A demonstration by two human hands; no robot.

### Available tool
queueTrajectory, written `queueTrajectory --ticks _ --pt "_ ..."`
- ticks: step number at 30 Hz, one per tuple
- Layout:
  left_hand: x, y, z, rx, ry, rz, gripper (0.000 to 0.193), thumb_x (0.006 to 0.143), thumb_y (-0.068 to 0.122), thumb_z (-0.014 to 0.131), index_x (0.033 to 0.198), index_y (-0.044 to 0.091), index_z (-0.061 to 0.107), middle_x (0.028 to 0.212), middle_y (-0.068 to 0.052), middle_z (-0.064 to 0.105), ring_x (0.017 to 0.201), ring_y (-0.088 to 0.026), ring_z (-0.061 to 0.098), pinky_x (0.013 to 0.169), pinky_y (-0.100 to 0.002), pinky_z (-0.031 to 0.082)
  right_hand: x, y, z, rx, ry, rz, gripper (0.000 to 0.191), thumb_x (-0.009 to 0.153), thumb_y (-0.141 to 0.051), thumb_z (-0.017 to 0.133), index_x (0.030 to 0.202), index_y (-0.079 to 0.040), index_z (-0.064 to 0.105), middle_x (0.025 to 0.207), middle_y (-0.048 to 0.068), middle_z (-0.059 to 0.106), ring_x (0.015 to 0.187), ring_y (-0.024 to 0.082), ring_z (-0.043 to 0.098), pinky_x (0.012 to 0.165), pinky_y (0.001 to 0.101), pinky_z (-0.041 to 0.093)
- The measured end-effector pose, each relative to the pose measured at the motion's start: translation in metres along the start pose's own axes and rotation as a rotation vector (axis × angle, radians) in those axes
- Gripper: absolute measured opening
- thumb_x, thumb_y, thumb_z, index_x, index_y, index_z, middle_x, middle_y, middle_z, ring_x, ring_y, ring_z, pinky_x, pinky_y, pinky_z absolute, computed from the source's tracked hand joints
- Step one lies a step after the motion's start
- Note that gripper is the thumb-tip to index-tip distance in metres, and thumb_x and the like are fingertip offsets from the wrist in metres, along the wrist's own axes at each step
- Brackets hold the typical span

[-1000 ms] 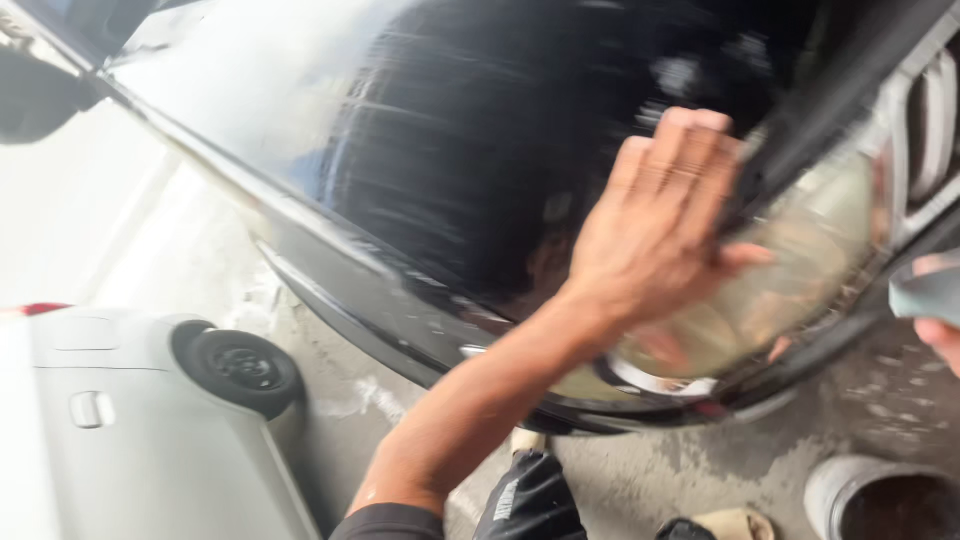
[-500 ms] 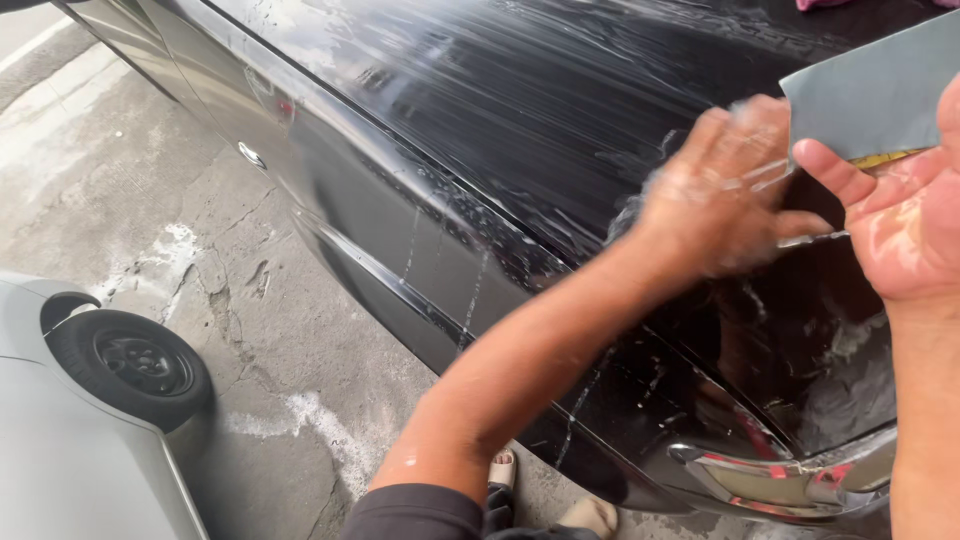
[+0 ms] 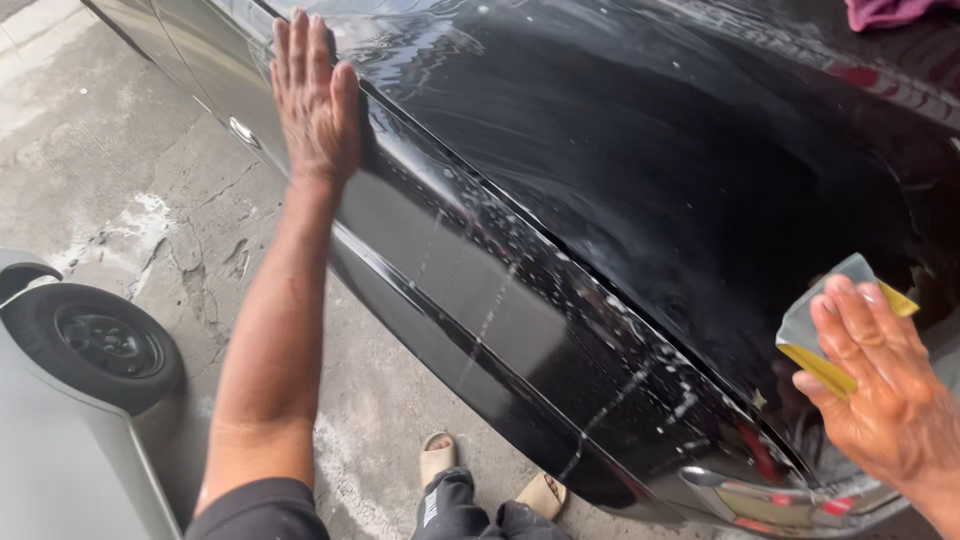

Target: The person scrubs the front hood and side panels of a black car with a yellow sponge, then wipes the hood with a purple cloth. The person repeatedly dips the sponge into a bucket of water and continues scrubbing the car's exterior surfaces.

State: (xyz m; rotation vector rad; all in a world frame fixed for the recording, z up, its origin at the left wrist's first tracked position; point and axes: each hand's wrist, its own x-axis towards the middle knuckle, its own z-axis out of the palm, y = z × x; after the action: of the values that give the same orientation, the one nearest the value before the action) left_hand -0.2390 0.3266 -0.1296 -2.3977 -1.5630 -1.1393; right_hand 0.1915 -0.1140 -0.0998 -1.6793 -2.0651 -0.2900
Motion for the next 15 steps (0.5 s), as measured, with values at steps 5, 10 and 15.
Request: queueTrajectory --ticks 5,10,15 --pt "-0.015 -0.002 0.007 -0.177 0.143 -0.054 0.064 0.112 0.047 0.023 0.166 0.014 0.035 0.176 -0.006 0.025 0.165 -0.027 0.011 0.137 -0.049 0.005 0.082 -0.031 0.021 -0.108 -0.072 0.005 0.068 0.090 -0.028 0.063 0.150 0.000 0.047 0.159 0.019 0.044 0.151 0.040 0.037 0.118 0.0571 0.035" --pt "-0.014 -0.004 -0.002 -0.278 0.153 -0.064 0.059 0.114 0.043 0.028 0.163 0.013 0.042 0.174 -0.007 0.029 0.166 -0.028 0.013 0.137 -0.053 0.006 0.239 -0.090 0.075 -0.099 -0.161 -0.128 0.061 0.096 -0.030 0.059 0.146 0.004 0.052 0.158 0.022 0.047 0.151 0.041 0.040 0.121 0.0553 0.035" --pt "-0.021 0.000 -0.015 -0.399 0.140 -0.063 0.054 0.114 0.038 0.036 0.160 0.012 0.044 0.173 -0.009 0.031 0.167 -0.031 0.017 0.137 -0.054 0.010 0.386 -0.138 0.153 -0.086 -0.132 -0.232 0.055 0.106 -0.031 0.055 0.147 0.006 0.053 0.157 0.026 0.048 0.148 0.044 0.042 0.122 0.0532 0.032"
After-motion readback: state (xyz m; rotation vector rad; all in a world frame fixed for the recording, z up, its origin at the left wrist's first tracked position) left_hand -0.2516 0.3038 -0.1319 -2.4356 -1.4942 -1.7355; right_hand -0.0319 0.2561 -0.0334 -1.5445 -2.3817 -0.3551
